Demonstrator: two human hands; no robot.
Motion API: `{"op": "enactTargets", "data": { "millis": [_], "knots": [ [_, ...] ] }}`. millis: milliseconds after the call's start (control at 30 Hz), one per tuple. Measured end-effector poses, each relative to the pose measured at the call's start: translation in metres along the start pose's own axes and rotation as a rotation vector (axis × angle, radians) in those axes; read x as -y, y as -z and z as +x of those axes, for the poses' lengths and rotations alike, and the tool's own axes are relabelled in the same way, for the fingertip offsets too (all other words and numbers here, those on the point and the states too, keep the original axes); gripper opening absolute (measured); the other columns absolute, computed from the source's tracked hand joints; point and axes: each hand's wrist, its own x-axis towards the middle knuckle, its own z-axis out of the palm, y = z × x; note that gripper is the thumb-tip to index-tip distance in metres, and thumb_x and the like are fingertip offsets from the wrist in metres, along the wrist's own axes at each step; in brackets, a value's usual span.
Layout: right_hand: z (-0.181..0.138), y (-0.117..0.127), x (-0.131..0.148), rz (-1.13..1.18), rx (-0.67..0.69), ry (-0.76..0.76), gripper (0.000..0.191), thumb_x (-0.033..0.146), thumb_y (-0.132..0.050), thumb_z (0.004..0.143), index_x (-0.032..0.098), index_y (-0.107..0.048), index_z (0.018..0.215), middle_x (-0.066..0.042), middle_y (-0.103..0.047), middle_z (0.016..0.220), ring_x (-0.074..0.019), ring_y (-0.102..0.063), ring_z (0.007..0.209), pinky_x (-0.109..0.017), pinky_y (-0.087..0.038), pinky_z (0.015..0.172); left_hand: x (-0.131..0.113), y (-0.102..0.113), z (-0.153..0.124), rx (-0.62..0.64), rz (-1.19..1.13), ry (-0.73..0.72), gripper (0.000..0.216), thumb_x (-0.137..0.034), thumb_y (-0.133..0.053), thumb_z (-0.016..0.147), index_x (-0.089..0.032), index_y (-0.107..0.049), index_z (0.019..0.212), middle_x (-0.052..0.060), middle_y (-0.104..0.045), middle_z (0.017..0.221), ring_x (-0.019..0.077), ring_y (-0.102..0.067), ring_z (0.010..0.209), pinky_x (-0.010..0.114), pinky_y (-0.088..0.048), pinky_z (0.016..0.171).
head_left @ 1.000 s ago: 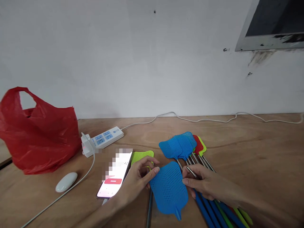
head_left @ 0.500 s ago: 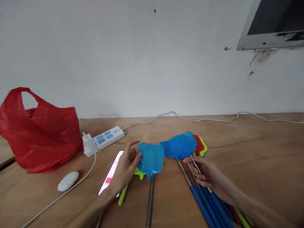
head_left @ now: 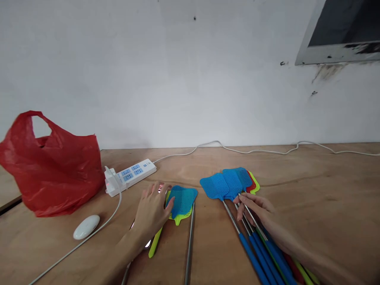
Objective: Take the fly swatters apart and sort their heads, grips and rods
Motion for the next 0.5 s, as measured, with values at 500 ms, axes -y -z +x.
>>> {"op": "enactTargets", "data": {
  "millis": [500],
  "knots": [
    [-0.008,-0.003,0.011,0.131,-0.072,-0.112,0.052,0.066,-0.078,0.065,0.018,-0.062,0.075,0.0,-0.064,0.056,-0.0091,-0.047,0.045,-0.017,-0.031,0.039,-0.028,0.005,-0.011,0.335,0.2,-0.285,0.037,-0.039,-0.053,0.095,-0.015,-0.064,0.121,0.015,-0.066,0.124,0.0349,-0.062,0.11,0.053,-0.048,0.095]
  ]
}}
